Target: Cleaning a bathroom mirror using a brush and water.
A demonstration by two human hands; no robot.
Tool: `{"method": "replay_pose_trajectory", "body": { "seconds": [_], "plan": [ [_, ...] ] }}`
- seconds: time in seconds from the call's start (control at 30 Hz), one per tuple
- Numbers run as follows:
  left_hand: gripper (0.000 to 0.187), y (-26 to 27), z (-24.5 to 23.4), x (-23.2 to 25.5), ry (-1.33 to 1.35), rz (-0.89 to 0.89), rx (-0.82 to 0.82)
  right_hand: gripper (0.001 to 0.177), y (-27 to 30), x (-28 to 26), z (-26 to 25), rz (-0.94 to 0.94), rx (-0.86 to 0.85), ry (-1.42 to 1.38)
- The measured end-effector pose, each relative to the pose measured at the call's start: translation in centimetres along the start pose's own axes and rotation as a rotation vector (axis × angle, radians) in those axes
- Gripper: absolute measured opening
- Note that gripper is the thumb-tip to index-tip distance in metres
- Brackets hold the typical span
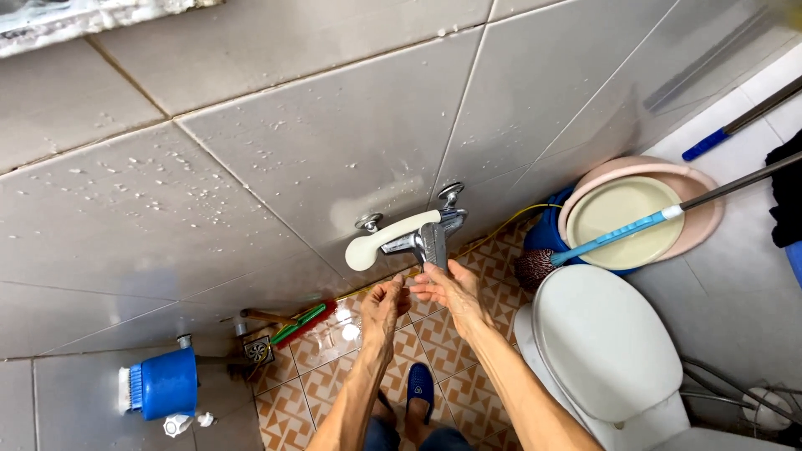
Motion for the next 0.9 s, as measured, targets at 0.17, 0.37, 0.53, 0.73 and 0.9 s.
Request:
{"method": "replay_pose_trajectory", "body": {
  "seconds": [0.17,0.37,0.53,0.73,0.9],
  "plan": [
    [0.033,-2.3,-1.3,-3.1,0.185,-0.148,-0.005,0.044,0.1,-0.2,-0.5,-0.016,0.006,-0.076],
    [0.034,-8.5,-4.2,-7.9,0.669,-0.206,0.024,0.034,0.3,-1.3,-0.3,0.018,0.049,-0.16],
    [0.039,-12.5,-4.6,-7.9,0.962,-0.169,-0.011,0.032,0.3,-2.5,-0.6,0.046,0.108,-0.119],
    [0.02,-19.5,-7.3,-17.9,1.048,-0.309,0.017,0.031,0.6,-1.7,-0.7,0.063,0.124,-0.146],
    [0.02,-20.3,-5.9,-15.4,0.895,-0.124,-0.269,0.034,0.8,-1.7,-0.5,0.049,0.138,-0.162]
  ]
}}
Point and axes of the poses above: each hand's wrist, its own y-axis away from the middle knuckle, its own z-axis out of the palm, x = y × z, the point moved 10 cm from there along -y, towards the middle knuckle, and after that the axes turned 10 degrees about -x, right-handed, at the moved point
